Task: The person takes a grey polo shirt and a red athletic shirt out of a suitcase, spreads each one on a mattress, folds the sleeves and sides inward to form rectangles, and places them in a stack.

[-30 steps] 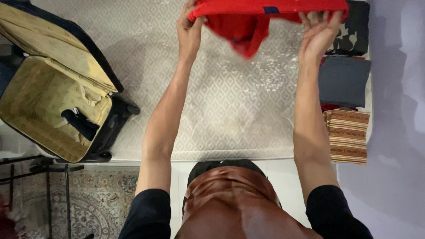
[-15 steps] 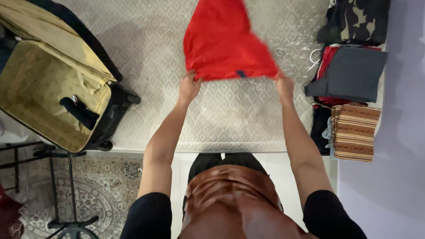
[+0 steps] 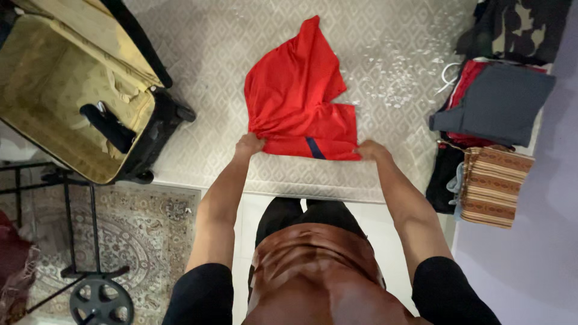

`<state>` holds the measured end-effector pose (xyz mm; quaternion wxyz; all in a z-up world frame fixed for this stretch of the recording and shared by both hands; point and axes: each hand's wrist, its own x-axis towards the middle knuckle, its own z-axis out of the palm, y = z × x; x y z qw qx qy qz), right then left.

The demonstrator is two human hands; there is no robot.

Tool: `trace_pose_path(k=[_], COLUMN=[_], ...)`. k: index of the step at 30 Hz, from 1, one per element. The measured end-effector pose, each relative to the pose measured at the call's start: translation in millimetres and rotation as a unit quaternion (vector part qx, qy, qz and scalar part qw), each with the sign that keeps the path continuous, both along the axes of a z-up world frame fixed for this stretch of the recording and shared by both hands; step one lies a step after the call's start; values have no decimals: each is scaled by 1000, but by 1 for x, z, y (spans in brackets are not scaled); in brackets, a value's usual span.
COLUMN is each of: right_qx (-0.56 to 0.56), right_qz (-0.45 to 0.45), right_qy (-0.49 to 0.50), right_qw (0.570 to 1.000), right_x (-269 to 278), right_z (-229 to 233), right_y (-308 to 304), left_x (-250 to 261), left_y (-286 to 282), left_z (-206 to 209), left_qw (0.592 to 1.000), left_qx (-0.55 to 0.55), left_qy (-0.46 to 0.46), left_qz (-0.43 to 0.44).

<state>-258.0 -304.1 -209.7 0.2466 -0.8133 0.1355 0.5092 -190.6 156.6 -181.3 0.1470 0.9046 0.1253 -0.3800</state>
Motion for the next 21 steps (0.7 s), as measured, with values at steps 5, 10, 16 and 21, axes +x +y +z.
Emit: trace_pose_path(k=[5,10,16,21], right_qx=[-33,70,92,136], right_qz=[-22,-143,-152,-186], right_qy=[-458,-540,-569,-532], right_qw=[888,827,803,815], right_x=[58,134,212,264], right_z=[12,62,87,68], right_y=[6,19,51,77], left_x=[22,52,98,122], left_y=[14,24,14,7], left_z=[-7,-10,-18,-30], left_qw=[990,903,811,778], left_qx=[-32,-251,-434,-457], left_qy=[-129,-286,-243,-241], left_qz=[48,200,307,357])
